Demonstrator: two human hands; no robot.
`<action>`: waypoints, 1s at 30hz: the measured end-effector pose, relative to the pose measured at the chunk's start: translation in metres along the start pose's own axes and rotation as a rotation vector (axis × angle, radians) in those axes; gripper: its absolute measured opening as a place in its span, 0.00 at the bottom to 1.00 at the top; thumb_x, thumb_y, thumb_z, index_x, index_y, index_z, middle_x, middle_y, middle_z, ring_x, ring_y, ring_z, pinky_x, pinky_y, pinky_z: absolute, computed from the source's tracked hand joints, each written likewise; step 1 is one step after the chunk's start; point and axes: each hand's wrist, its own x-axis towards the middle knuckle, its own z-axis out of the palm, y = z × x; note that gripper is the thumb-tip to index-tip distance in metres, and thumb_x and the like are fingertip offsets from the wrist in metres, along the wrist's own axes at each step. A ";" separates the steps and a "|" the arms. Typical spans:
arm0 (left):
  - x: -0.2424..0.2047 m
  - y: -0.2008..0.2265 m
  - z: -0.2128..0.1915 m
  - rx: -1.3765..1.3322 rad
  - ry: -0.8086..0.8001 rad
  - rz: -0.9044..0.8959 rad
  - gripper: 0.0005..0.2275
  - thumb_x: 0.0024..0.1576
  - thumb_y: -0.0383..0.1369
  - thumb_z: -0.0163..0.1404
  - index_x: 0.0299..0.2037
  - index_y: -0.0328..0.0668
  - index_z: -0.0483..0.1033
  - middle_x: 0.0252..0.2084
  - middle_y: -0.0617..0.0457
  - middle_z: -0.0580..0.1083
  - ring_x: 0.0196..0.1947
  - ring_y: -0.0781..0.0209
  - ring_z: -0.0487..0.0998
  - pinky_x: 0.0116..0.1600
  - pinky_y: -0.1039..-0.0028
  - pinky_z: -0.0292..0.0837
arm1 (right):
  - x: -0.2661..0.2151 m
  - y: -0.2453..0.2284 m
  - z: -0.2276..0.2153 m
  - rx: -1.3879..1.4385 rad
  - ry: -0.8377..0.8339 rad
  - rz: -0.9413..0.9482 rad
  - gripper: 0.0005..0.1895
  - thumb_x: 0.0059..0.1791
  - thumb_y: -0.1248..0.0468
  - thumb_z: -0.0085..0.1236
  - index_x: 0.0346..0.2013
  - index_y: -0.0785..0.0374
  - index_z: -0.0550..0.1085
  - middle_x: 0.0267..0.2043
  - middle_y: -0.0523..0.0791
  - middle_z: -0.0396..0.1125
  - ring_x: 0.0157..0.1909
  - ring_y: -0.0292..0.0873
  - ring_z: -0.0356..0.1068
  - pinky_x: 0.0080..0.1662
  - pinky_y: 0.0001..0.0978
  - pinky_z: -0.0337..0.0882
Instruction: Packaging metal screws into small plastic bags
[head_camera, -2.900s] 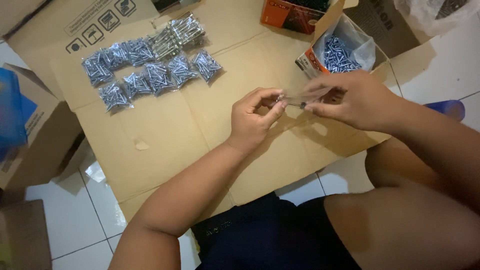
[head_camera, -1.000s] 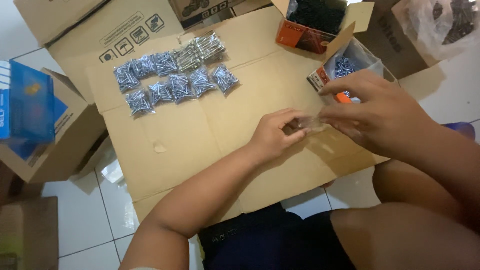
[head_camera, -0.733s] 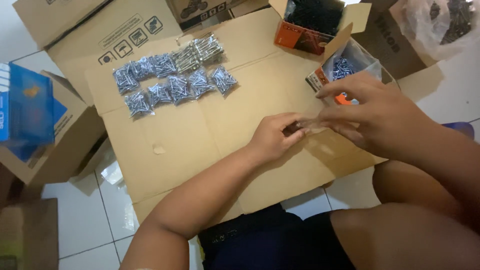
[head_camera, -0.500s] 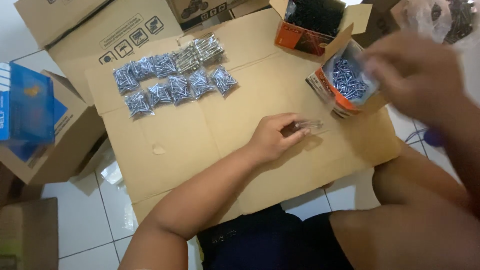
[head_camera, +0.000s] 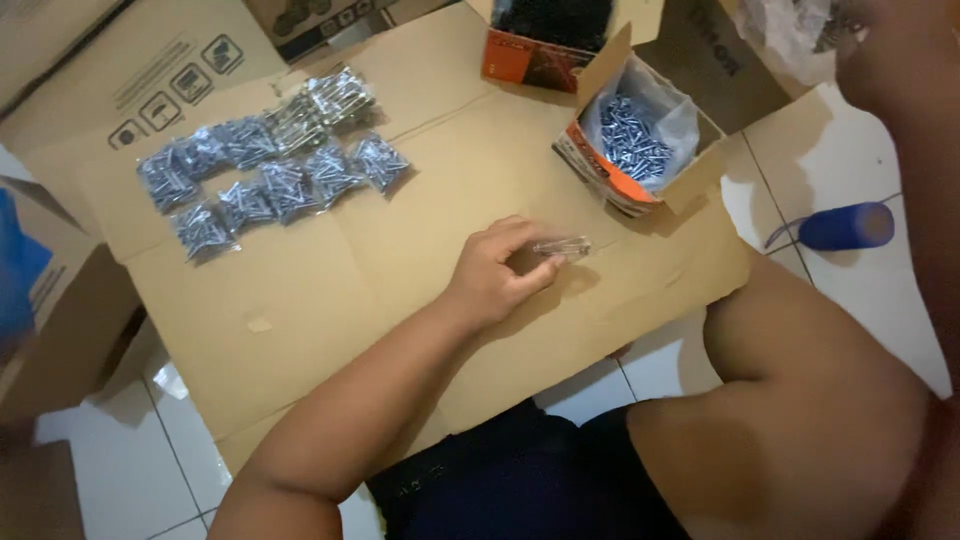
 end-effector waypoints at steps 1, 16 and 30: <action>-0.001 0.002 0.000 -0.021 0.028 -0.032 0.10 0.57 0.31 0.57 0.48 0.46 0.80 0.43 0.54 0.80 0.40 0.58 0.78 0.49 0.71 0.72 | -0.001 -0.003 0.000 0.028 -0.065 0.053 0.12 0.57 0.63 0.54 0.52 0.56 0.80 0.45 0.53 0.76 0.44 0.60 0.74 0.39 0.50 0.72; 0.001 0.011 -0.005 -0.091 0.065 -0.049 0.07 0.57 0.29 0.56 0.45 0.42 0.80 0.41 0.53 0.79 0.39 0.59 0.77 0.48 0.73 0.72 | 0.033 -0.054 -0.022 -0.053 -0.550 0.153 0.19 0.47 0.73 0.54 0.51 0.73 0.83 0.50 0.63 0.79 0.49 0.65 0.80 0.43 0.54 0.81; -0.001 0.007 -0.003 -0.056 0.065 -0.073 0.08 0.57 0.31 0.56 0.46 0.46 0.80 0.39 0.55 0.79 0.37 0.61 0.76 0.46 0.74 0.71 | 0.033 -0.057 -0.002 -0.262 -0.542 0.227 0.15 0.45 0.68 0.61 0.45 0.65 0.85 0.38 0.53 0.82 0.37 0.57 0.84 0.31 0.47 0.84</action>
